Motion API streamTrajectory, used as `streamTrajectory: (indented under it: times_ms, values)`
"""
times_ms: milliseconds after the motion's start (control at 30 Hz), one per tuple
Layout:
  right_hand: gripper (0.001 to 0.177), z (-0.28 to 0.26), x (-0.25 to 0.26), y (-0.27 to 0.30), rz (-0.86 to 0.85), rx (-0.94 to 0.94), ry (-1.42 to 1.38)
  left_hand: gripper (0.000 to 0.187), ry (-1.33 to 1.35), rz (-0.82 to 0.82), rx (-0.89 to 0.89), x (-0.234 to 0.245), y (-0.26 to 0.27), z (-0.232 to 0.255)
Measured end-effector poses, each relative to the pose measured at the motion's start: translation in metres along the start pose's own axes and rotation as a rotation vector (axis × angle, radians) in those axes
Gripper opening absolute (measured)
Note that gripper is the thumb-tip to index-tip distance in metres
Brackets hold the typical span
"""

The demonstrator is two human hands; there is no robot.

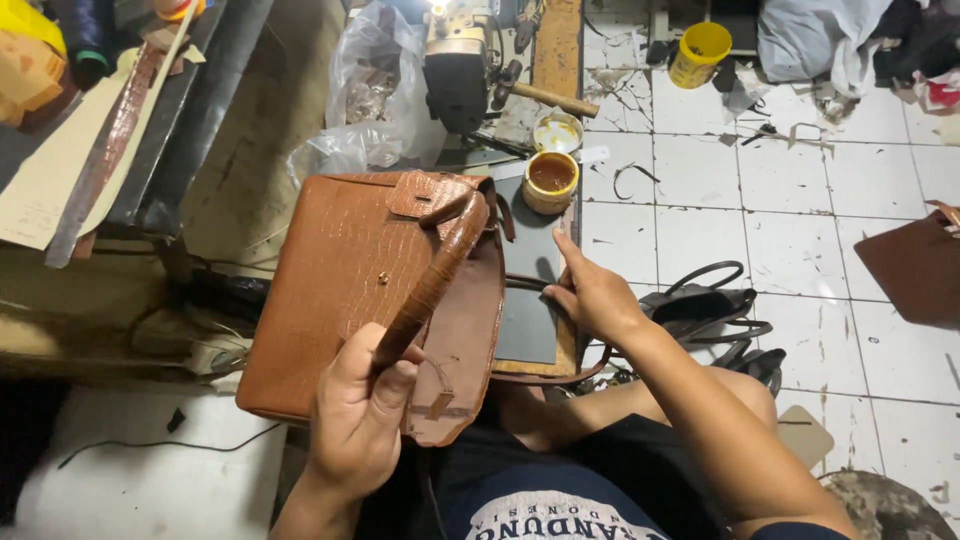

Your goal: Applying adhesive to the edges of a leather handbag and its handles for assembly.

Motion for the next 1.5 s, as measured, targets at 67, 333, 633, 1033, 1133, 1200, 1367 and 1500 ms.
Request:
streamTrajectory:
  times_ms: [67,333,633,1033,1133,1200,1367,1500]
  values:
    - [0.083,0.001,0.006,0.002,0.026,0.055,0.011,0.024,0.033,-0.016,0.011,-0.003,-0.004,-0.006]
    - [0.081,0.009,0.039,-0.034,0.279,0.2,0.068,0.018,0.064,-0.09,-0.072,-0.016,-0.016,-0.004]
    - [0.067,0.002,0.046,-0.116,0.085,-0.012,0.301,0.028,0.119,-0.162,-0.084,-0.012,-0.014,-0.004]
    - [0.061,0.01,0.054,-0.1,0.282,0.166,0.238,0.015,0.378,-0.253,0.017,-0.007,-0.018,-0.023]
    - [0.042,0.012,0.055,-0.084,0.239,0.179,0.285,0.017,0.345,-0.233,0.031,-0.009,-0.019,-0.026]
    - [0.028,-0.003,0.062,-0.067,0.375,0.358,0.036,0.015,0.362,-0.232,0.036,-0.011,-0.018,-0.027]
    - [0.052,-0.032,0.039,-0.035,0.175,0.529,-0.288,0.016,0.352,-0.237,0.024,-0.015,-0.02,-0.026]
    - [0.078,-0.014,-0.002,-0.042,0.073,0.635,0.059,0.014,0.351,-0.248,0.006,-0.015,-0.019,-0.021]
Point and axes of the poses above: each hand's wrist, its own y-axis away from the middle knuckle, its own x-axis out of the back of the hand, z = x × y, the point moved 1 cm from there along -y, towards the middle knuckle, and after that the axes turned 5 degrees about -y, right-handed, at the moved point
